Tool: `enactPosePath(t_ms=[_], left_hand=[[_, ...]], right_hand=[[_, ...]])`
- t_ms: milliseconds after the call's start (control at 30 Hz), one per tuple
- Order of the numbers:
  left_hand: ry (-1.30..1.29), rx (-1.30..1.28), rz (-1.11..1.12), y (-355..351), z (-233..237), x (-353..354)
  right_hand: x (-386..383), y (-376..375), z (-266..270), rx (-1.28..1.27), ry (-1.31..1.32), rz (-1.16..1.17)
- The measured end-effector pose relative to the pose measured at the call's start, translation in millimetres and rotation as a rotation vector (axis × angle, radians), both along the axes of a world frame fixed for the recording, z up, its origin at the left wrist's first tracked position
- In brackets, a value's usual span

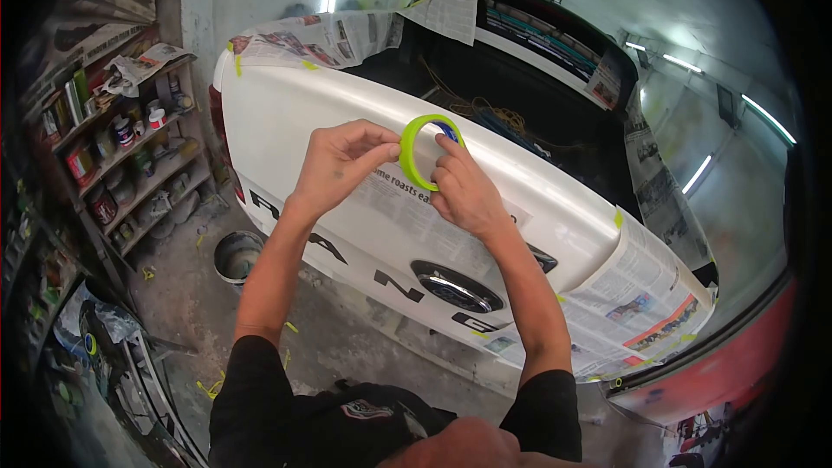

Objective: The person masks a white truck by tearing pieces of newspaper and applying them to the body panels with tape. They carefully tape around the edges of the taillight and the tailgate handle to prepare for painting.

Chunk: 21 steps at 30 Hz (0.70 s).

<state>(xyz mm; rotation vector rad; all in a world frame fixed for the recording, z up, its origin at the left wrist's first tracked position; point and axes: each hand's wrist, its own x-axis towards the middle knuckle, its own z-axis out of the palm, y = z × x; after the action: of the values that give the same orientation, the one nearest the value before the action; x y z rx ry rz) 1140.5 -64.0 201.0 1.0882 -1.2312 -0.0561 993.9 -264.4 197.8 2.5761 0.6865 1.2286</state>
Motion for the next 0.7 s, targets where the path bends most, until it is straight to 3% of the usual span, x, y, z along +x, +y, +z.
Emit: enactPosePath(t_ms=[200,300,500,600,700], left_hand=[[-0.395,-0.001,0.250,3.6,9.7,-1.3],[-0.466,-0.036,0.335,-1.9,-0.7,-2.7],[0.188,-0.250,0.095,-13.7,-25.5,-21.1],[0.063,-0.217,0.046,-22.1,-38.1,-9.3],[0.114,-0.221,0.104,-27.6,-53.2,-0.8]], right_hand=[[2.5,0.2,0.3,-0.026,0.026,-0.010],[-0.9,4.2,0.4,-0.030,0.019,-0.087],[1.6,-0.7,-4.9,-0.024,-0.037,-0.086],[-0.5,1.9,-3.9,-0.069,-0.027,-0.115],[-3.6,4.2,-10.0,-0.142,-0.045,-0.167]])
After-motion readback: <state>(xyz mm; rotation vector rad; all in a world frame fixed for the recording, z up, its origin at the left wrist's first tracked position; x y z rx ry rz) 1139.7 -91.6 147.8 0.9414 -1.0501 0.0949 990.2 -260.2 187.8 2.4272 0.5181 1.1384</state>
